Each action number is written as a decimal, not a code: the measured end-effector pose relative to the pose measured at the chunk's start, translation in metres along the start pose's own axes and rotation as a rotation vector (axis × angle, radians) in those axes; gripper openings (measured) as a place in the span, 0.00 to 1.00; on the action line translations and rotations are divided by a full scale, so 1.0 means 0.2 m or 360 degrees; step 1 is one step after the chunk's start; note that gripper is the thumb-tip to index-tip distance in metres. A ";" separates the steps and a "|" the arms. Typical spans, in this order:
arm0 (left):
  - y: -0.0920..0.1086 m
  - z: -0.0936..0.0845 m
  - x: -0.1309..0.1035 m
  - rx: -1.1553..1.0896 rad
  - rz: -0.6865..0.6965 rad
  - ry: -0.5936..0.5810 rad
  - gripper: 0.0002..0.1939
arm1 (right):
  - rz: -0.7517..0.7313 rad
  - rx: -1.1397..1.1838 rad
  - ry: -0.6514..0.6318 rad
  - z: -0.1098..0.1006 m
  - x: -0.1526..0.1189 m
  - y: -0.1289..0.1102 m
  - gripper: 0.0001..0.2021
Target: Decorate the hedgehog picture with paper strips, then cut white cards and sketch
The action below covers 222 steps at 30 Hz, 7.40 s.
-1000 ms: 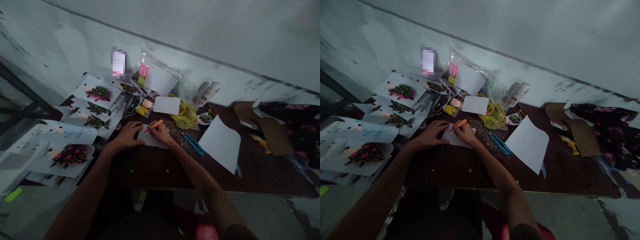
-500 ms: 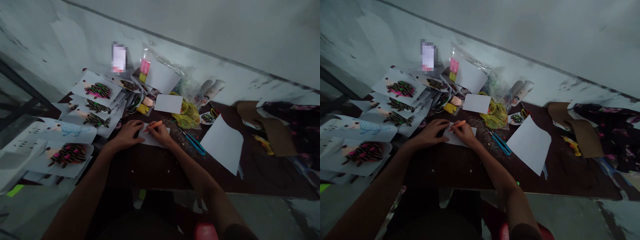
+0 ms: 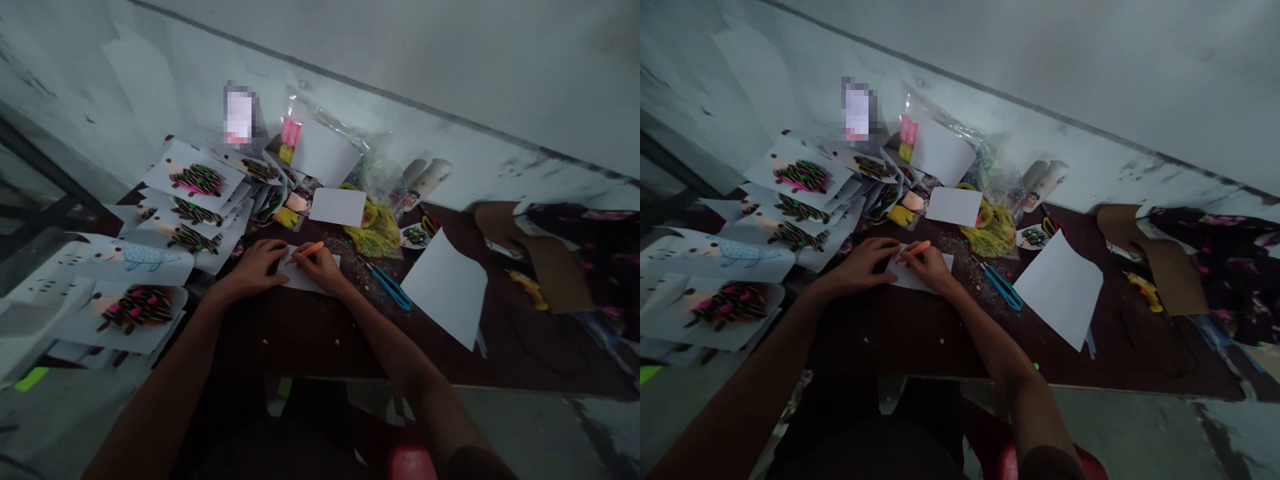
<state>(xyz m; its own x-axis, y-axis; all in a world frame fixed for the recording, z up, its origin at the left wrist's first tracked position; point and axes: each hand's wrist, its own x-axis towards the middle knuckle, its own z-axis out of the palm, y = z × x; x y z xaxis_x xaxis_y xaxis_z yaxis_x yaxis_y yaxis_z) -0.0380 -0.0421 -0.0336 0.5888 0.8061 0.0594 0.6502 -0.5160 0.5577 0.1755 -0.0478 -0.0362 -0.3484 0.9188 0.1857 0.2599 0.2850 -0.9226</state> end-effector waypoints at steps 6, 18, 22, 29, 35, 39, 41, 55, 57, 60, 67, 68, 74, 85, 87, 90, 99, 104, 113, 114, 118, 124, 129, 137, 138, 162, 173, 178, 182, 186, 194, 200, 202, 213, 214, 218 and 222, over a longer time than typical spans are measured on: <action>0.00 -0.01 0.00 -0.0030 -0.0009 -0.0017 0.29 | 0.0040 -0.0054 -0.0019 0.00 0.00 0.00 0.18; -0.01 0.00 0.00 -0.0058 -0.0011 0.0006 0.29 | 0.0037 -0.0066 -0.0006 0.00 0.00 0.01 0.19; 0.00 -0.01 0.00 -0.0056 -0.0015 -0.0015 0.29 | 0.0000 -0.0046 0.0008 0.00 0.00 0.01 0.19; 0.00 -0.02 0.00 -0.0067 -0.0012 -0.0008 0.29 | 0.0047 -0.0025 -0.0027 -0.01 0.00 -0.01 0.20; -0.01 -0.01 0.00 -0.0077 0.0009 0.0016 0.28 | 0.0066 -0.0030 -0.0014 0.00 0.00 -0.01 0.20; 0.00 -0.02 0.00 -0.0056 0.0003 -0.0006 0.28 | 0.0056 -0.0039 -0.0016 0.00 0.00 0.00 0.20; 0.00 -0.02 0.00 -0.0050 0.0006 -0.0006 0.28 | 0.0043 -0.0037 -0.0030 0.00 0.00 -0.01 0.19; -0.01 -0.02 0.00 -0.0092 0.0004 0.0006 0.29 | 0.0024 -0.0025 -0.0035 0.00 -0.01 -0.01 0.19; -0.01 -0.02 0.00 -0.0091 0.0009 -0.0002 0.29 | 0.0035 -0.0023 -0.0046 0.00 -0.01 -0.01 0.18; -0.02 -0.01 0.01 -0.0079 0.0019 -0.0008 0.28 | 0.0051 -0.0020 -0.0058 0.00 0.00 -0.01 0.18; 0.00 -0.02 0.00 -0.0084 0.0001 -0.0008 0.29 | 0.0027 -0.0003 -0.0054 -0.01 0.00 -0.01 0.18; 0.00 -0.02 0.00 -0.0088 -0.0005 -0.0011 0.29 | 0.0028 -0.0003 -0.0053 -0.01 0.00 -0.01 0.17; 0.00 -0.02 0.00 -0.0079 -0.0004 0.0013 0.26 | 0.0040 -0.0045 -0.0073 -0.01 0.00 -0.01 0.17; 0.00 -0.02 0.00 -0.0082 0.0008 0.0020 0.26 | 0.0050 0.0015 -0.0078 -0.01 0.00 0.00 0.17; 0.00 -0.02 0.00 -0.0081 0.0005 0.0019 0.26 | 0.0037 0.0030 -0.0078 -0.01 0.00 0.00 0.16; 0.00 -0.02 0.00 -0.0087 0.0005 0.0018 0.26 | 0.0019 0.0009 -0.0086 -0.01 0.00 0.00 0.16; -0.02 -0.01 0.01 -0.0065 0.0012 0.0003 0.26 | 0.0041 -0.0021 -0.0114 -0.01 0.00 -0.02 0.17; -0.01 -0.02 0.01 -0.0065 -0.0012 -0.0016 0.27 | 0.0010 0.0025 -0.0107 -0.01 0.00 0.00 0.17; -0.02 0.00 0.01 -0.0066 0.0016 0.0034 0.26 | 0.0040 -0.0036 -0.0152 -0.03 0.00 -0.03 0.19; -0.02 0.00 0.01 -0.0068 0.0019 0.0034 0.26 | 0.0045 -0.0048 -0.0156 -0.03 0.00 -0.03 0.20; -0.02 -0.01 0.01 -0.0064 0.0022 0.0008 0.26 | 0.0057 -0.0072 -0.0173 -0.04 0.00 -0.03 0.19; -0.02 0.00 0.01 -0.0058 0.0008 0.0033 0.25 | 0.0048 -0.0071 -0.0178 -0.04 0.00 -0.04 0.19; -0.03 0.00 0.01 -0.0055 0.0011 0.0033 0.25 | 0.0058 -0.0054 -0.0168 -0.04 0.00 -0.05 0.18; -0.03 0.01 0.01 -0.0053 0.0020 0.0045 0.25 | 0.0048 -0.0038 -0.0185 -0.06 -0.01 -0.05 0.19; -0.03 0.01 0.01 -0.0055 0.0017 0.0040 0.25 | 0.0047 -0.0035 -0.0182 -0.06 -0.01 -0.05 0.19; -0.02 -0.01 0.00 -0.0073 -0.0001 0.0020 0.27 | 0.0096 -0.0083 -0.0188 -0.08 -0.02 -0.04 0.17; -0.02 -0.01 0.01 -0.0062 -0.0019 -0.0001 0.27 | 0.0093 -0.0095 -0.0175 -0.10 -0.03 -0.04 0.17; -0.02 -0.01 0.00 -0.0056 -0.0004 0.0018 0.27 | 0.0071 -0.0091 -0.0173 -0.10 -0.03 -0.04 0.17; -0.02 0.00 0.00 -0.0070 0.0003 0.0030 0.27 | 0.0089 -0.0091 -0.0176 -0.10 -0.03 -0.04 0.17; -0.02 -0.01 0.00 -0.0074 0.0003 0.0030 0.26 | 0.0078 -0.0065 -0.0167 -0.10 -0.03 -0.04 0.17; -0.02 0.00 0.00 -0.0043 0.0000 0.0031 0.28 | 0.0088 -0.0126 -0.0161 -0.10 -0.03 -0.03 0.18; -0.01 0.01 0.00 -0.0031 -0.0007 0.0045 0.26 | 0.0060 -0.0126 -0.0187 -0.10 -0.03 -0.05 0.19; -0.01 0.01 0.00 -0.0032 -0.0019 0.0040 0.26 | 0.0066 -0.0128 -0.0185 -0.10 -0.03 -0.05 0.19; -0.02 0.01 0.00 -0.0038 -0.0019 0.0026 0.26 | 0.0056 -0.0094 -0.0176 -0.11 -0.03 -0.04 0.18; -0.02 0.01 0.00 -0.0038 -0.0019 0.0028 0.26 | 0.0055 -0.0090 -0.0174 -0.11 -0.03 -0.04 0.17; -0.02 0.01 0.00 -0.0034 -0.0012 0.0039 0.26 | 0.0072 -0.0085 -0.0174 -0.12 -0.04 -0.04 0.17; -0.01 0.01 0.00 -0.0029 -0.0005 0.0037 0.26 | 0.0078 -0.0043 -0.0180 -0.12 -0.04 -0.04 0.18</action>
<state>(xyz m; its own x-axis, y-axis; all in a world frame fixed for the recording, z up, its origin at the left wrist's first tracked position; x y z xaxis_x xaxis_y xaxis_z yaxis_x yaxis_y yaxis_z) -0.0391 -0.0409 -0.0363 0.5754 0.8143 0.0769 0.6428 -0.5084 0.5730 0.1973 -0.0500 -0.0223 -0.4334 0.8956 0.1002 0.3025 0.2493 -0.9200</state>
